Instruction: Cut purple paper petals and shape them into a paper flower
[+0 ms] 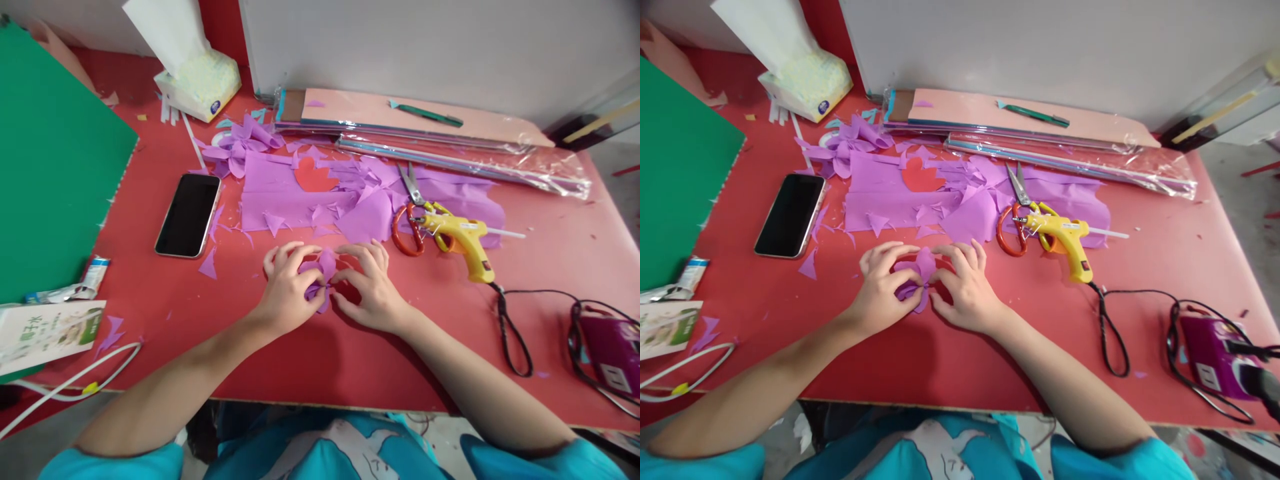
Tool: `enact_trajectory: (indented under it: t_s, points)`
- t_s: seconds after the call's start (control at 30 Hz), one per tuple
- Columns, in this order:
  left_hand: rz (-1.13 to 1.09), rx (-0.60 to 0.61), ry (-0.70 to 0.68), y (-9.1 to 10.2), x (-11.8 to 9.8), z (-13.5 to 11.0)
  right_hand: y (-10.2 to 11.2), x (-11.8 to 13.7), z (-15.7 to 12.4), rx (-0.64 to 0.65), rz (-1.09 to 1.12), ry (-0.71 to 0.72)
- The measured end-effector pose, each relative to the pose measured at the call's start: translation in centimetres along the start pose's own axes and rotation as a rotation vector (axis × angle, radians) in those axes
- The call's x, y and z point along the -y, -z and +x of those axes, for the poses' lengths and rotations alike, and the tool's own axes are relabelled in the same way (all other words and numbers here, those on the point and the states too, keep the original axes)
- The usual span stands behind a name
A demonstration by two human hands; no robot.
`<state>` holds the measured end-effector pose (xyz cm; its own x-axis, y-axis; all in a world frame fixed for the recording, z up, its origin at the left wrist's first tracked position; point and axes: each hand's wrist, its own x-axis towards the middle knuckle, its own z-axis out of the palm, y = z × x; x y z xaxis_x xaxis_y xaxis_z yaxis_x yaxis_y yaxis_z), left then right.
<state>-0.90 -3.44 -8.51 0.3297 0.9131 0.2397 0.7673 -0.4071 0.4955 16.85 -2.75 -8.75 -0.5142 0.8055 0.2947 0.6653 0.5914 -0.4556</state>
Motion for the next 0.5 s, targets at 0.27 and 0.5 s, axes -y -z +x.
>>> enact_trajectory:
  t_s: [0.27,0.5]
  points:
    - [-0.016,-0.003,-0.002,-0.04,-0.04,0.03,-0.62,0.22,-0.14,-0.103,-0.062,-0.010]
    - [-0.038,-0.020,-0.020,-0.11,-0.04,-0.03,-0.92,0.30,-0.16,-0.104,-0.058,0.005]
